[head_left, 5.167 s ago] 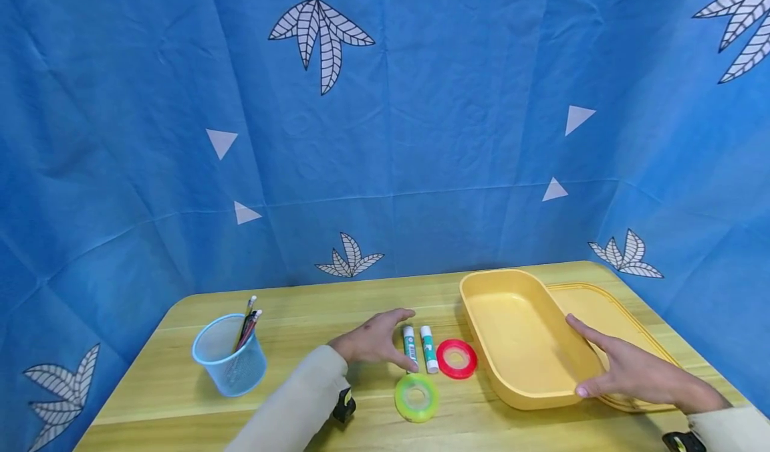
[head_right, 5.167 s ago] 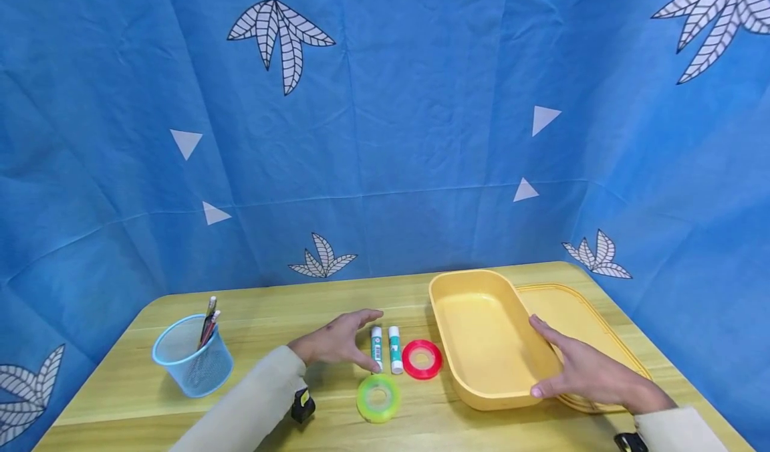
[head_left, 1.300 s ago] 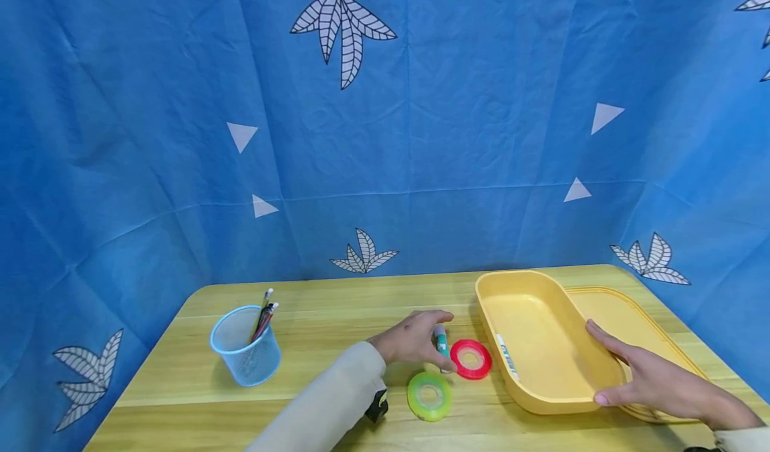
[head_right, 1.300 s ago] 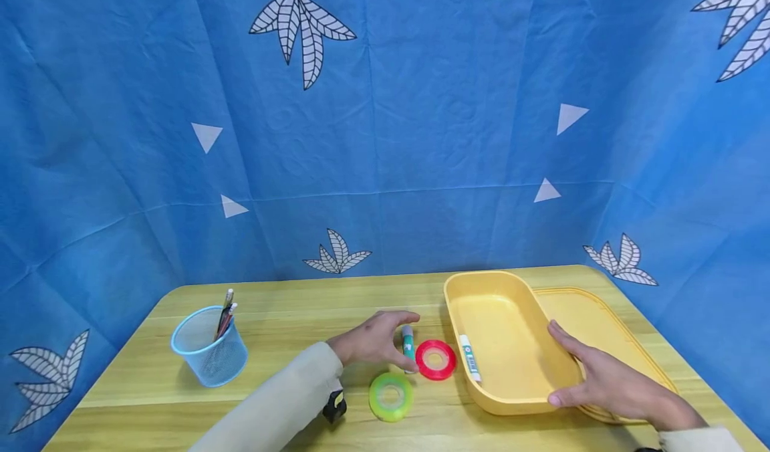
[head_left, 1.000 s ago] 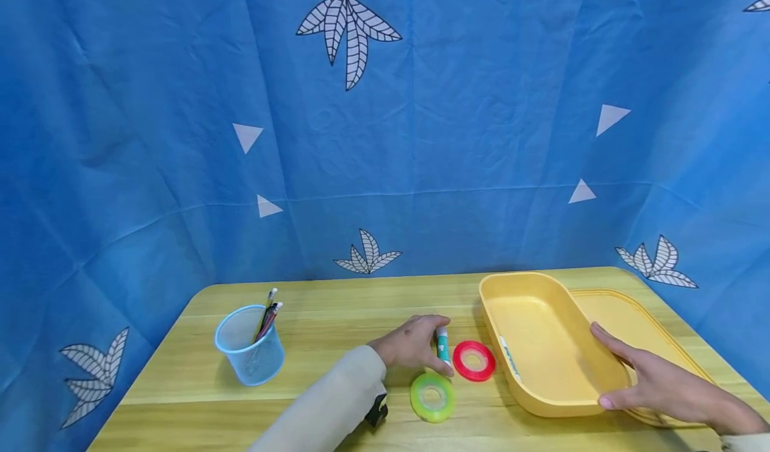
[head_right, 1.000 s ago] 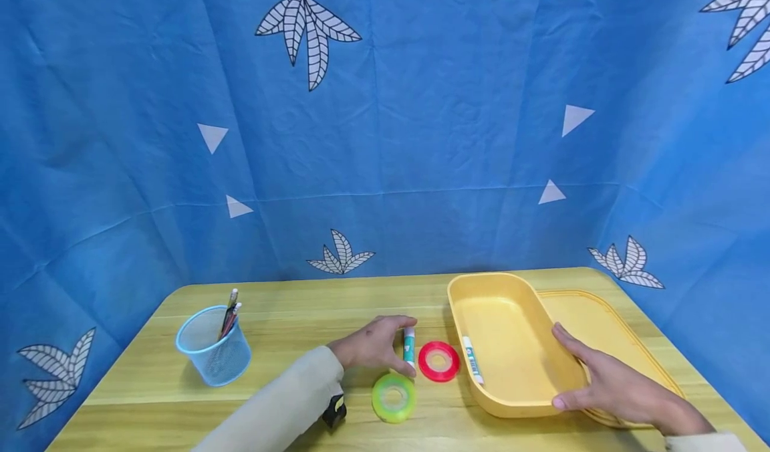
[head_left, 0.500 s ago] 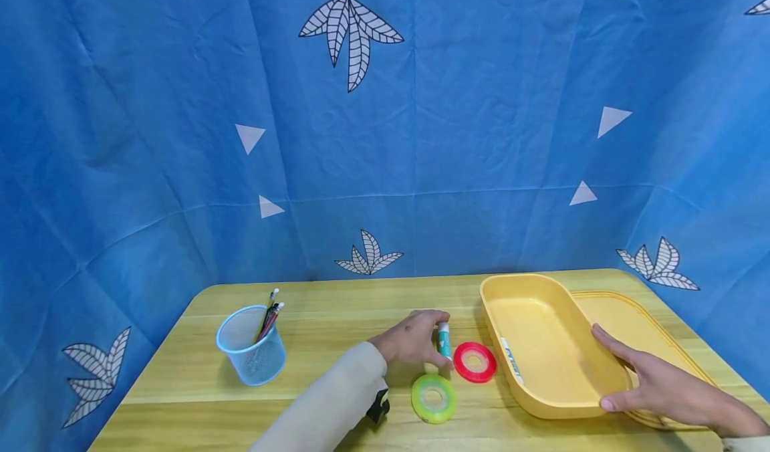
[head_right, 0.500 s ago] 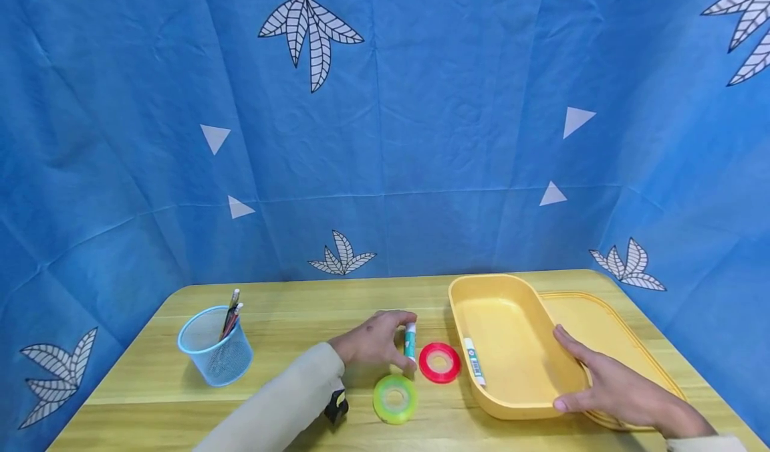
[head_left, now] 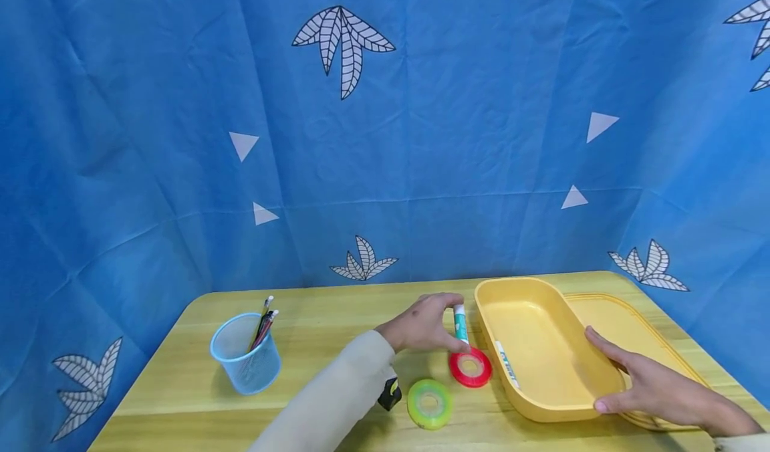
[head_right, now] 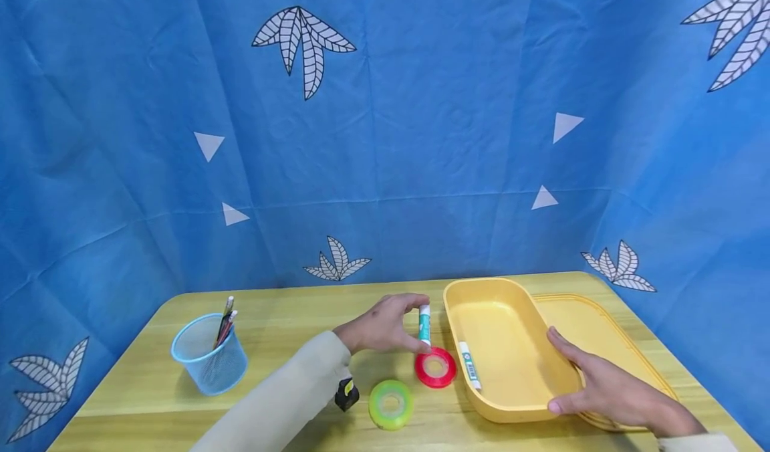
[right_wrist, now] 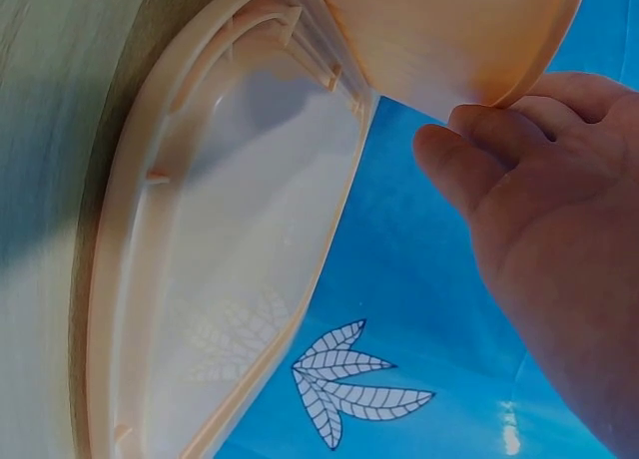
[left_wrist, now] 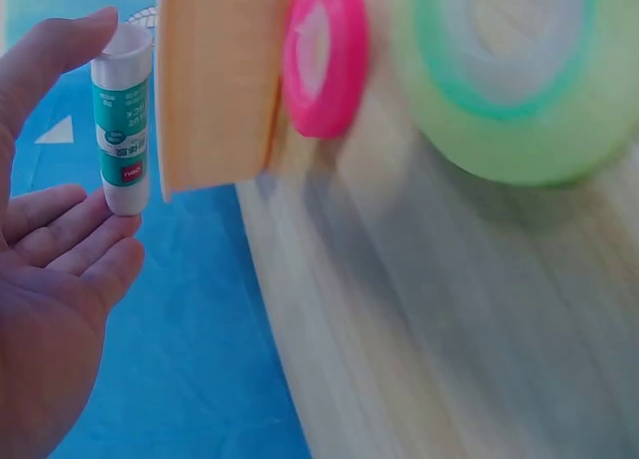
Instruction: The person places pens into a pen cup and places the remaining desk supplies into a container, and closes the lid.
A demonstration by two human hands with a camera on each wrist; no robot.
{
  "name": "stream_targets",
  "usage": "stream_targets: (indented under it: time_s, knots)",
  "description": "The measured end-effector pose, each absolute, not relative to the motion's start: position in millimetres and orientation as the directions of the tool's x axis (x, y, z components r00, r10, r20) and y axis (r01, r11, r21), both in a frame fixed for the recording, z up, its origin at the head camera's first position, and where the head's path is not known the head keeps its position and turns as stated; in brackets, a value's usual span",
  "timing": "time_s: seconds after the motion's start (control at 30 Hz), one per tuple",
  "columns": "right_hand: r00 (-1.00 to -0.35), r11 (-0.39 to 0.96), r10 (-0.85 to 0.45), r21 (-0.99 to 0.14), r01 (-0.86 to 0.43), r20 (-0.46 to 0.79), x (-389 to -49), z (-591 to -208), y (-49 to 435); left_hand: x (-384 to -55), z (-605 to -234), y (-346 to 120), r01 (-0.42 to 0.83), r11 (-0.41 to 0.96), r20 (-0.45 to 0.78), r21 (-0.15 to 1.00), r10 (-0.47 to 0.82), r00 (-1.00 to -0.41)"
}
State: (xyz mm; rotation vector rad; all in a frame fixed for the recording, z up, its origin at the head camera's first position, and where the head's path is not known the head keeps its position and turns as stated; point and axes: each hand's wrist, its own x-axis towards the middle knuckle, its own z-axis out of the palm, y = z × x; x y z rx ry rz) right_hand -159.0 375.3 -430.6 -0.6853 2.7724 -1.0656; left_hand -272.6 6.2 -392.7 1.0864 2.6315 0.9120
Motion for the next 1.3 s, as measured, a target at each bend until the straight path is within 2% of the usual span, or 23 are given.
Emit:
stream_targets:
  time_s: [0.47,0.87,1.3]
  knots:
    - [-0.896,0.644,-0.440,-0.672,-0.366,0.067,-158,-427,376,-267,-382,41,0.619,0.475,0.110,0.625,0.732,-0.673]
    - [-0.899,0.633,-0.435,-0.691,-0.348,0.054,-157,-427,372,-260,-384,60,0.612,0.475,0.102,0.632,0.732,-0.673]
    - [-0.899,0.642,-0.435,-0.685,-0.344,0.044,-157,-427,375,-258,-384,65,0.661,0.525,0.088,0.536,0.745,-0.662]
